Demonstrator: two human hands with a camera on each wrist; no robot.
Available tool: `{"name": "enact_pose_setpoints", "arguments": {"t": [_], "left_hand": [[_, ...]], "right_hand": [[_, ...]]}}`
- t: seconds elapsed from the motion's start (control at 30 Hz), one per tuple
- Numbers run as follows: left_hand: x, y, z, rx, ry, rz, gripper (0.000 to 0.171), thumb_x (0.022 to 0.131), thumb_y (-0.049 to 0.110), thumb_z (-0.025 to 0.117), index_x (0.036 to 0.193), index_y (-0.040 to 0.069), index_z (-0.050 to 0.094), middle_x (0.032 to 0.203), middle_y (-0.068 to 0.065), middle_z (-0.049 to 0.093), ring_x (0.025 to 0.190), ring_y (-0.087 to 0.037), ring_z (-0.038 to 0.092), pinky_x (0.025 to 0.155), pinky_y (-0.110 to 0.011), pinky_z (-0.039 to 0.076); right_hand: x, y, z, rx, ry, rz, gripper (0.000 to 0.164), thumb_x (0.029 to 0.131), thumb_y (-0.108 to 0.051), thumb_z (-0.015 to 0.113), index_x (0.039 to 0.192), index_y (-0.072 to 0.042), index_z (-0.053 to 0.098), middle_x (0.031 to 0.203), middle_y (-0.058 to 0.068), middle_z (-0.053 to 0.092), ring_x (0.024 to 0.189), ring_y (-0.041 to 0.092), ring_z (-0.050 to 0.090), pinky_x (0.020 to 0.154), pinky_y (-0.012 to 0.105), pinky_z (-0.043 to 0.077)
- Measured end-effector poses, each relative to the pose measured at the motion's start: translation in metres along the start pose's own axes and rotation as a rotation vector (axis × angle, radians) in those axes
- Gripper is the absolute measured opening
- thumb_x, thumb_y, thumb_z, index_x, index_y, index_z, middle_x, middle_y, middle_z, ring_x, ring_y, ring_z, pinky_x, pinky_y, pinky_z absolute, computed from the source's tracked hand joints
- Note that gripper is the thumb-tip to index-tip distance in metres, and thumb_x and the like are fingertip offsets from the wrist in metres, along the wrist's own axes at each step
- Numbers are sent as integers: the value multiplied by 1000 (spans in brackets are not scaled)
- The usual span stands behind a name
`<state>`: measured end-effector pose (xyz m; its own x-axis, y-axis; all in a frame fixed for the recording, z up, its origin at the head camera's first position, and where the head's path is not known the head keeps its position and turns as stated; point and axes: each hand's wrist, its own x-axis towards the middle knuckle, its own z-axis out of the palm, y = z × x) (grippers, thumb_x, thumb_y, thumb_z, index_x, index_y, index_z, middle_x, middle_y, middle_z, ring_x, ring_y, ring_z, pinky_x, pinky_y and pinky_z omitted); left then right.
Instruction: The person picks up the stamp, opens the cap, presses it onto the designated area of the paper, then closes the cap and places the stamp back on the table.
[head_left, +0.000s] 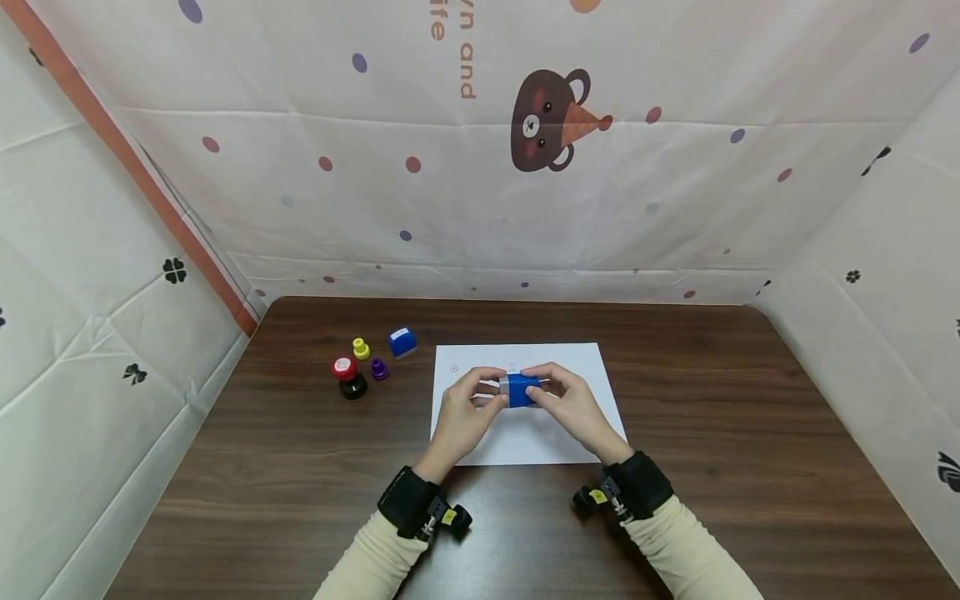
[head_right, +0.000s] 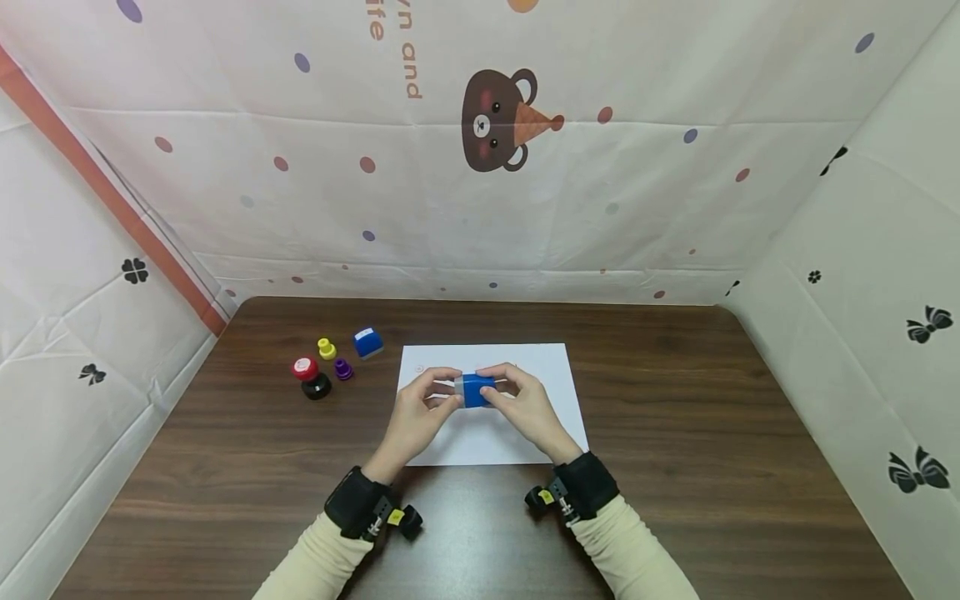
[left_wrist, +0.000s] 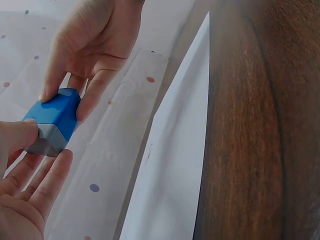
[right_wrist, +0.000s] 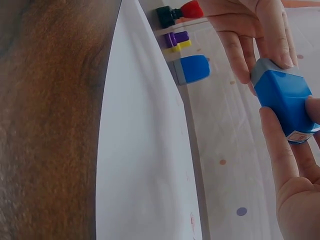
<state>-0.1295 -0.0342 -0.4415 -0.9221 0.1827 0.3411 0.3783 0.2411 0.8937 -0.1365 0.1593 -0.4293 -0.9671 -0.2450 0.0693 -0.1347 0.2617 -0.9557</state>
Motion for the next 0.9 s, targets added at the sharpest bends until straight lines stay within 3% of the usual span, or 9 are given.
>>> {"name": "enact_pose_setpoints", "arguments": {"t": [0.3,0.57,0.9], "left_hand": [[2,-7,-15,30,127,20,32,79,1,70,108,13,62,106,-3,65,85,-13,66,70,-23,56],[2,-7,-21,30,124,32,32,79,2,70,108,12,61,105,-4,64,87,-14,66,71,-27,56],[-3,-11,-27,56,138,11,32,79,2,69,108,13,62,105,-4,63,86,-12,65,71,-22,55]], "right_hand": [[-1,5,-22,-30,87,24,28,90,-16,60,117,-9,59,122,12,53,103,29,58,81,30,54],[0,4,-28,-41,87,50,30,89,-20,61,118,-12,58,125,12,52,104,30,57,81,30,54],[4,6,-38,-128,117,68,30,90,-19,60,119,-12,59,124,14,54,102,29,56,84,35,53]]}}
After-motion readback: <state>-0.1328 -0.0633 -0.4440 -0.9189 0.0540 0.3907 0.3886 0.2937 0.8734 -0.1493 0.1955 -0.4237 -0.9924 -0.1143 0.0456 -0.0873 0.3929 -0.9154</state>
